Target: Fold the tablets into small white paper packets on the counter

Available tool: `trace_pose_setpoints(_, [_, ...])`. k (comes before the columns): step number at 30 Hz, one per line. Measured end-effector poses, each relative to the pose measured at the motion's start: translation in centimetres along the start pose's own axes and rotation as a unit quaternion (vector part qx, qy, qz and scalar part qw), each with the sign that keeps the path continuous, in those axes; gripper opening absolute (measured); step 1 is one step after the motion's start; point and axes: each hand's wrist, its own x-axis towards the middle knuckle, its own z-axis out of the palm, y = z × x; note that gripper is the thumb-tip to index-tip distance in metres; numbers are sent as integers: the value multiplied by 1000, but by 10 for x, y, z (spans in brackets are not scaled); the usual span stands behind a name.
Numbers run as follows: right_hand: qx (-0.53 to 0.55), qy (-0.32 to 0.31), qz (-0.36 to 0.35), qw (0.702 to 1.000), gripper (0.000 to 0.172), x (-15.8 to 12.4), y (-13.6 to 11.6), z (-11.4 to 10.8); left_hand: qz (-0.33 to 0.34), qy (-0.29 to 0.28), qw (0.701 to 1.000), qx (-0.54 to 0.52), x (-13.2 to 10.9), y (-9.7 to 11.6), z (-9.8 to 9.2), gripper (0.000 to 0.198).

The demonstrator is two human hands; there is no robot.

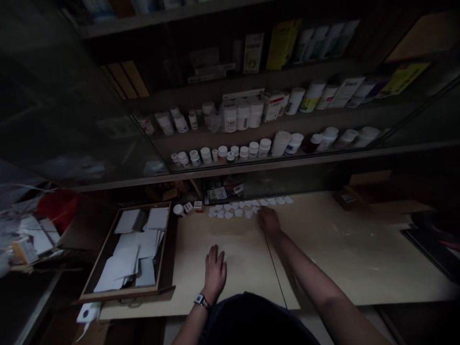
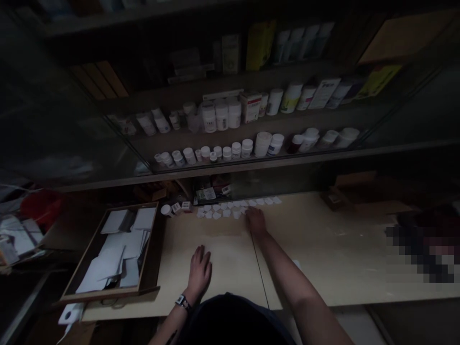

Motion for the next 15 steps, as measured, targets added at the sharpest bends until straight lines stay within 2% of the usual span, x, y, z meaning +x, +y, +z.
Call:
trace_pose_setpoints(4, [36,72,43,996,34,-61,34,-17,-3,16,1000,-11,-5,-10,2,37])
trace_pose_setpoints(9, [44,82,107,990,33,-170,79,-30,32,40,999,-19,-12,-14,5,35])
trace_pose_setpoints(12, [29,91,143,985,32,-229,82,-26,55,53,997,-27,-14,-9,7,34])
trace_pose_setpoints(15, [9,82,160,984,31,-270,69,-15,70,63,995,-32,-17,-5,5,34])
